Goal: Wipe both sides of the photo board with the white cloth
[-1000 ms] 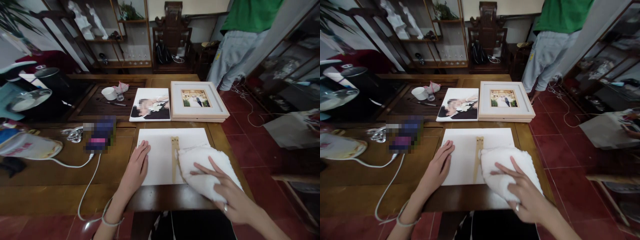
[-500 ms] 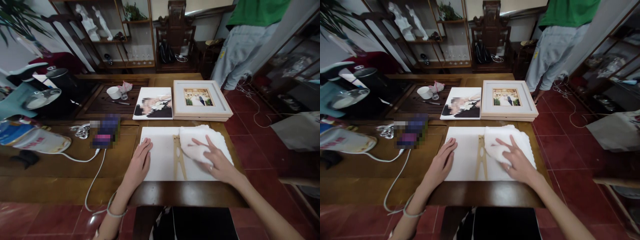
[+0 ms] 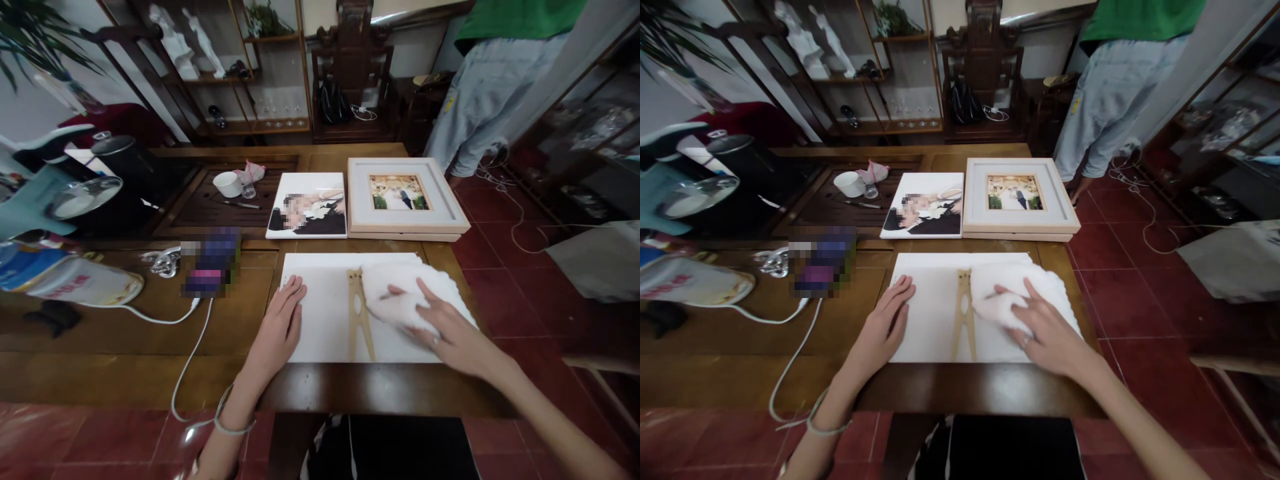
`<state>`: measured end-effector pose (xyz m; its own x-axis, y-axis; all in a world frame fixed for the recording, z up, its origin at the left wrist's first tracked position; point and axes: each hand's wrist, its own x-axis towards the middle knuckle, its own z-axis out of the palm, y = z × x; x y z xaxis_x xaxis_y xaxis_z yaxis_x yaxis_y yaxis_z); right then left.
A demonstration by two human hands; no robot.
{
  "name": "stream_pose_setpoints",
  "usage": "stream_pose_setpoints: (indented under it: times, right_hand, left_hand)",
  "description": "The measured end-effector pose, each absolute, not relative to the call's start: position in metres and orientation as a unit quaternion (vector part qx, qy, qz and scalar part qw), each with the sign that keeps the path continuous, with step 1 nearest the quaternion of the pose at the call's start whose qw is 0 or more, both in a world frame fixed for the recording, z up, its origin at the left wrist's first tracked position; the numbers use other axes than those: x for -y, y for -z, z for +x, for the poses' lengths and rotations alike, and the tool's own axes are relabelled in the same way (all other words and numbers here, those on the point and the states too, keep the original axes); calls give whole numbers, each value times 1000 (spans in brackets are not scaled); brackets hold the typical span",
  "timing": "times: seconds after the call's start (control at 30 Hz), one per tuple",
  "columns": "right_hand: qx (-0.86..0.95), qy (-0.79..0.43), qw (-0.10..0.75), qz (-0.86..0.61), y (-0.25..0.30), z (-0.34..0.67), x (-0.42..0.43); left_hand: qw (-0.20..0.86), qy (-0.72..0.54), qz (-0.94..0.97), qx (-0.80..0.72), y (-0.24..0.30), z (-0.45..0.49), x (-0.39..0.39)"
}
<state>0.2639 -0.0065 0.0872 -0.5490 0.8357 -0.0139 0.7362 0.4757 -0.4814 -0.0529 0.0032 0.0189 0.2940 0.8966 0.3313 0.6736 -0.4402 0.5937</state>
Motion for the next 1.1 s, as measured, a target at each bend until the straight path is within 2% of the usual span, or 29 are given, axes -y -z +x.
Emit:
stream_pose_setpoints:
  times: [0.13,0.23,0.47,0.6,0.73,0.93,1.1]
  right_hand:
    - [810,-201,91,-543,-85,255,-37]
    - [798,-196,79,-565,-85,250,-36]
    - [858,-217,98,-454,-95,260,61]
    - [851,-231,84,-464,-102,266,100]
    - [843,-249,86,-469,-107,260,66]
    - [827,-190,91,-522,-92,243,-30]
    - [856,-154,132,-476,-80,235,-32]
  left_hand:
    - [174,-322,783,-503,-19,-52,-4]
    - [175,-322,780,-507,-20,-52,-4]
    - [172,-322,781,-507,-19,-52,-3]
    - [168,-316,784,-507,-17,-53,-3]
    - [166,-317,787,-503,-17,-54,-3]
    - [174,-323,782,-504,-20,-52,-4]
    - [179,-328,776,-507,-19,-52,-4]
